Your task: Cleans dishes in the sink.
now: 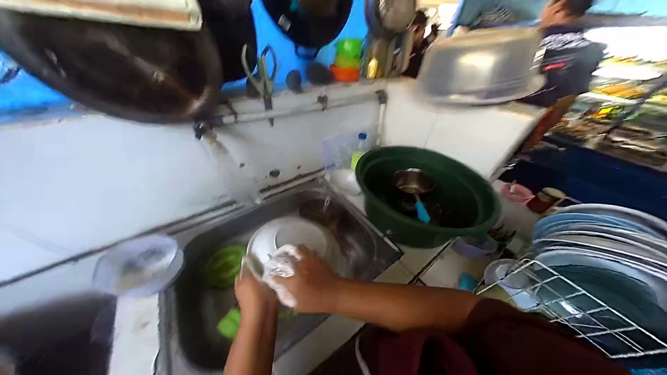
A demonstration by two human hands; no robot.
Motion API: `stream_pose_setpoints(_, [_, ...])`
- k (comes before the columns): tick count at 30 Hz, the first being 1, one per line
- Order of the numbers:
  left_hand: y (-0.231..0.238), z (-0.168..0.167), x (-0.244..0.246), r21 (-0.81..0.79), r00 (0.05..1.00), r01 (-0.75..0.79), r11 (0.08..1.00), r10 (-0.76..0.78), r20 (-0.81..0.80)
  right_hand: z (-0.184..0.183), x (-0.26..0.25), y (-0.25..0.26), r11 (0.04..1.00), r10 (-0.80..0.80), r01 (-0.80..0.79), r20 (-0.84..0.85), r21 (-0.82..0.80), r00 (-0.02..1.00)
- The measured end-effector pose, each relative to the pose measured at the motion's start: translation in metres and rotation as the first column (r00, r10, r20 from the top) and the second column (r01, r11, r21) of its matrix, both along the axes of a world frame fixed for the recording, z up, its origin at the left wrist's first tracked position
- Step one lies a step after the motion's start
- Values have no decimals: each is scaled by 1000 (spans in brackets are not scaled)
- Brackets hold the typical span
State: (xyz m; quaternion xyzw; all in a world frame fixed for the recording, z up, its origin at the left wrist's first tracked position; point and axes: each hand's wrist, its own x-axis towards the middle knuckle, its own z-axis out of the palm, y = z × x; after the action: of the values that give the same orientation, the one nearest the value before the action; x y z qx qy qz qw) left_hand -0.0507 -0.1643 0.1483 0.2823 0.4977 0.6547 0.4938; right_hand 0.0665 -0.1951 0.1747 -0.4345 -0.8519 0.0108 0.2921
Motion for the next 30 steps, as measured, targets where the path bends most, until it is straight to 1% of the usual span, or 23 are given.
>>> stream_pose_setpoints(1, [3, -5, -9, -28, 996, -13, 1000, 15, 91, -20, 14, -6, 991, 44, -40, -26, 129, 999])
stream_pose_setpoints(2, [3, -9, -16, -40, 986, -13, 999, 19, 164, -39, 31, -5, 978, 52, -39, -63, 204, 997])
stream_pose_setpoints(3, [-1, -11, -21, -37, 978, -3, 999, 11, 209, -52, 50, 2, 977, 7, 14, -96, 214, 995])
stream_pose_setpoints(4, [-6, -12, -21, -27, 974, 8, 1000, -1, 226, -58, 67, 11, 984, -89, 107, -125, 143, 988])
stream_pose_setpoints(5, [-12, -11, -17, -20, 975, 14, 1000, -9, 222, -53, 79, 23, 976, -217, 216, -138, -25, 966])
stream_pose_setpoints(6, [-17, -7, -10, -15, 979, 20, 1000, -17, 201, -41, 85, 37, 918, -338, 299, -118, -261, 934])
stream_pose_setpoints(7, [-21, -3, 0, -8, 985, 31, 999, -29, 168, -28, 87, 53, 835, -417, 337, -100, -436, 904])
stream_pose_setpoints(8, [-24, 3, 10, 2, 993, 37, 999, -37, 113, -21, 85, 65, 796, -448, 343, -103, -499, 888])
stream_pose_setpoints(9, [-23, 10, 20, 7, 999, 29, 1000, -29, 35, -18, 80, 69, 815, -427, 323, -121, -482, 896])
stream_pose_setpoints(11, [-16, 27, 31, 21, 987, 15, 1000, -11, -159, -21, 68, 57, 913, -295, 222, -177, -341, 939])
stream_pose_setpoints(12, [-10, 33, 32, 38, 965, 16, 999, -5, -261, -26, 66, 45, 947, -217, 153, -214, -282, 952])
stream_pose_setpoints(13, [-3, 37, 30, 61, 932, 38, 997, -13, -363, -32, 68, 33, 957, -143, 70, -250, -281, 958])
stream_pose_setpoints(15, [13, 48, 27, 82, 808, 149, 986, -73, -584, -42, 86, 20, 907, -74, -41, -254, -419, 964])
stream_pose_setpoints(16, [21, 56, 29, 68, 701, 223, 972, -112, -704, -48, 99, 19, 845, -84, -56, -236, -532, 968])
stream_pose_setpoints(18, [38, 75, 42, 27, 408, 361, 932, -131, -903, -60, 129, 25, 719, -143, -35, -197, -694, 970])
stream_pose_setpoints(19, [50, 83, 52, 15, 247, 430, 903, -102, -964, -65, 143, 29, 689, -172, -10, -177, -725, 969])
stream_pose_setpoints(21, [82, 90, 71, 20, -23, 562, 827, 40, -999, -67, 170, 32, 685, -228, 40, -162, -728, 960])
stream_pose_setpoints(22, [100, 88, 80, 15, -119, 615, 788, 112, -987, -68, 181, 31, 678, -253, 59, -158, -732, 954])
stream_pose_setpoints(23, [119, 85, 90, 17, -182, 659, 752, 181, -966, -68, 190, 29, 672, -274, 71, -158, -737, 949])
stream_pose_setpoints(25, [155, 75, 107, 12, -254, 721, 693, 280, -926, -69, 203, 23, 664, -303, 89, -159, -743, 940])
stream_pose_setpoints(27, [185, 67, 122, -37, -308, 760, 649, 309, -900, -68, 212, 16, 642, -324, 108, -141, -759, 935])
stream_pose_setpoints(28, [201, 60, 127, -21, -300, 791, 611, 358, -884, -68, 215, 13, 630, -339, 121, -132, -767, 931])
stream_pose_setpoints(30, [231, 43, 137, 33, -238, 846, 532, 432, -870, -66, 218, 8, 607, -362, 145, -110, -781, 926])
